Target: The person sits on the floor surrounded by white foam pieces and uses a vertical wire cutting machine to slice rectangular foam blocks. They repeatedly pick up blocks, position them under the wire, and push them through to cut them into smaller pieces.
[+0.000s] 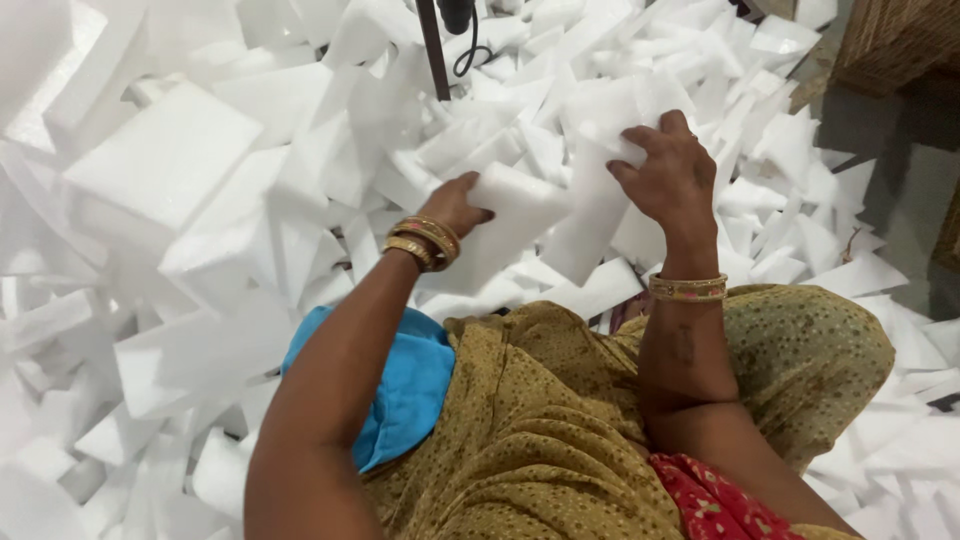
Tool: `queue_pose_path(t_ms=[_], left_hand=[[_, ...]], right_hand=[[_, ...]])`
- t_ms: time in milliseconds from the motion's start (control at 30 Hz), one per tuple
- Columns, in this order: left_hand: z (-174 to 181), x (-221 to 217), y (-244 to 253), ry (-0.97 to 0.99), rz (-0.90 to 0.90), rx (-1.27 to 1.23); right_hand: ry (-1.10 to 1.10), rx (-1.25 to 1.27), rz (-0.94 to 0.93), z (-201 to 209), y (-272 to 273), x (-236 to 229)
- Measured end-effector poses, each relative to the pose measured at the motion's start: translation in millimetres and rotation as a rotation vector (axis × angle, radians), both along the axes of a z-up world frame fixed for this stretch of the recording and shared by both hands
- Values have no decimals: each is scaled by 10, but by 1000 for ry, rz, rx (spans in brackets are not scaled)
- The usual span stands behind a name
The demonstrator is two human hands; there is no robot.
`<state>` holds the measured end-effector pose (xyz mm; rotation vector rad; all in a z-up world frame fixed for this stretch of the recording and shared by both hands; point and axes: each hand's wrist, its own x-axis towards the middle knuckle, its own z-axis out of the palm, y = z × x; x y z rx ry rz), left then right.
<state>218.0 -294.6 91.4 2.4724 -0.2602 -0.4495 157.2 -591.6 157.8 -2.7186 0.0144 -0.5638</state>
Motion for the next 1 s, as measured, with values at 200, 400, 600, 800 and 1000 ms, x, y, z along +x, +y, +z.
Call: queue_pose_path(t_ms=[200, 400, 600, 800, 1000], left_hand=[[-123, -5, -200, 239, -19, 143], [-83, 62, 78, 54, -130, 224], [119, -132, 85, -9, -197, -118], [483, -450, -13, 142, -244, -230], [480, -517, 126, 39, -57, -370]], right_hand=[[184, -60, -108, -371, -213, 249], [193, -51, -184, -189, -288, 156], [210, 104, 107, 276, -295, -185], [145, 596, 493, 46, 192, -46], [296, 814, 427, -80, 592, 108]])
